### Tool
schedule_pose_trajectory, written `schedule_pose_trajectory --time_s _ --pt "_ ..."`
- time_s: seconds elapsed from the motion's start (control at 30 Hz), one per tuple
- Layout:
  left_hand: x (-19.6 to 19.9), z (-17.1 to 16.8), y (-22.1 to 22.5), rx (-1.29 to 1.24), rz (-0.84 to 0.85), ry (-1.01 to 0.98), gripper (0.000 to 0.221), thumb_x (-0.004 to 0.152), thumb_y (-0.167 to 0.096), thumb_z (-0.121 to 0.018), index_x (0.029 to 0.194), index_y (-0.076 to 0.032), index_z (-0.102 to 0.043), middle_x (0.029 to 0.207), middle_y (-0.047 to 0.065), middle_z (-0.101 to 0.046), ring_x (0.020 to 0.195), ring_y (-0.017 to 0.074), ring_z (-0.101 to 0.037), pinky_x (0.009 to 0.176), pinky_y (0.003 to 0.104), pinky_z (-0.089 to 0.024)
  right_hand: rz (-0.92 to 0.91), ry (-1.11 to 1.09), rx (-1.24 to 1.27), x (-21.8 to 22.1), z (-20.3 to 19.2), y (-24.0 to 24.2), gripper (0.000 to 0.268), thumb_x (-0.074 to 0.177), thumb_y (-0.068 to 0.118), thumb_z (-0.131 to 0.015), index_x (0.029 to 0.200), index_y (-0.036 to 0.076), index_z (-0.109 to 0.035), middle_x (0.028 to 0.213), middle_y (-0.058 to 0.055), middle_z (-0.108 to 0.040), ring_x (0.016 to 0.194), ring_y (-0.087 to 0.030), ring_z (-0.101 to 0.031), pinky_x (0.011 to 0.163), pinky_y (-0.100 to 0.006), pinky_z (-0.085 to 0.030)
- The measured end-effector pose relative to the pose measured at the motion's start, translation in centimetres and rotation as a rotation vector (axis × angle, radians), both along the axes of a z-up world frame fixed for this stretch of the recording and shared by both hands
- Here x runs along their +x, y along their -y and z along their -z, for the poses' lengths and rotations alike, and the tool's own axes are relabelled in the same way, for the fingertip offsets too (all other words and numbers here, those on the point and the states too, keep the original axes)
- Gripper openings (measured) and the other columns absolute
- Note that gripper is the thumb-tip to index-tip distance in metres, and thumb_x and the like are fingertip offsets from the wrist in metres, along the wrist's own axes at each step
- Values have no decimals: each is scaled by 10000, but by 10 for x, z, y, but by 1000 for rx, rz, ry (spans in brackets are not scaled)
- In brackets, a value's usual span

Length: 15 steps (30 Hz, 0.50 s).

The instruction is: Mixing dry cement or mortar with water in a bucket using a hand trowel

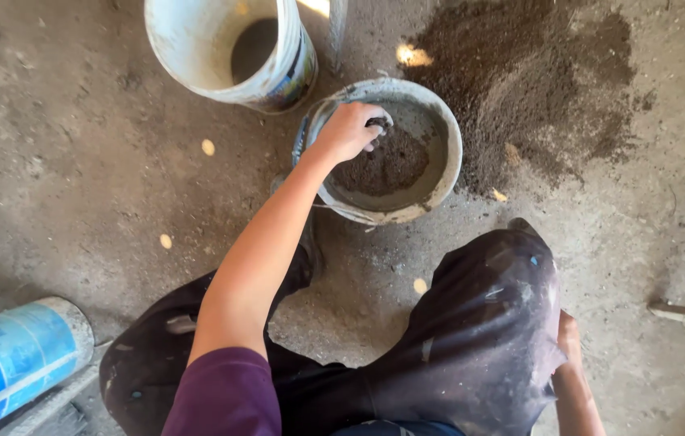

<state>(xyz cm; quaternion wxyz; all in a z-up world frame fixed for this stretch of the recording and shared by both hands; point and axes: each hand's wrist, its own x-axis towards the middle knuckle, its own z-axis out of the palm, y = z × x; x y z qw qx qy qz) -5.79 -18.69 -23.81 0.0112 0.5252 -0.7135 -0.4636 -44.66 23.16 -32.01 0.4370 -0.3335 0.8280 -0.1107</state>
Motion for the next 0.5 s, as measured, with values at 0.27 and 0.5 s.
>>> schedule_pose_trajectory --time_s 0.27,0.5 --pt "-17 -34 -35 32 173 355 162 1036 -8 -542 1091 -26 -694 792 81 -689 574 104 -616 474 203 -500 -104 -110 192 -16 -4 26 505 968 365 -562 1391 118 -683 1250 -171 -752 1069 -362 -740 925 -444 -589" --pt "-17 -31 -70 -153 589 409 131 906 26 -677 988 -7 -774 1606 161 -416 1515 458 -301 1284 518 -263 -94 -195 251 -30 2 9 510 921 506 -578 1269 177 -753 1082 -246 -771 1069 -415 -723 818 -474 -510"
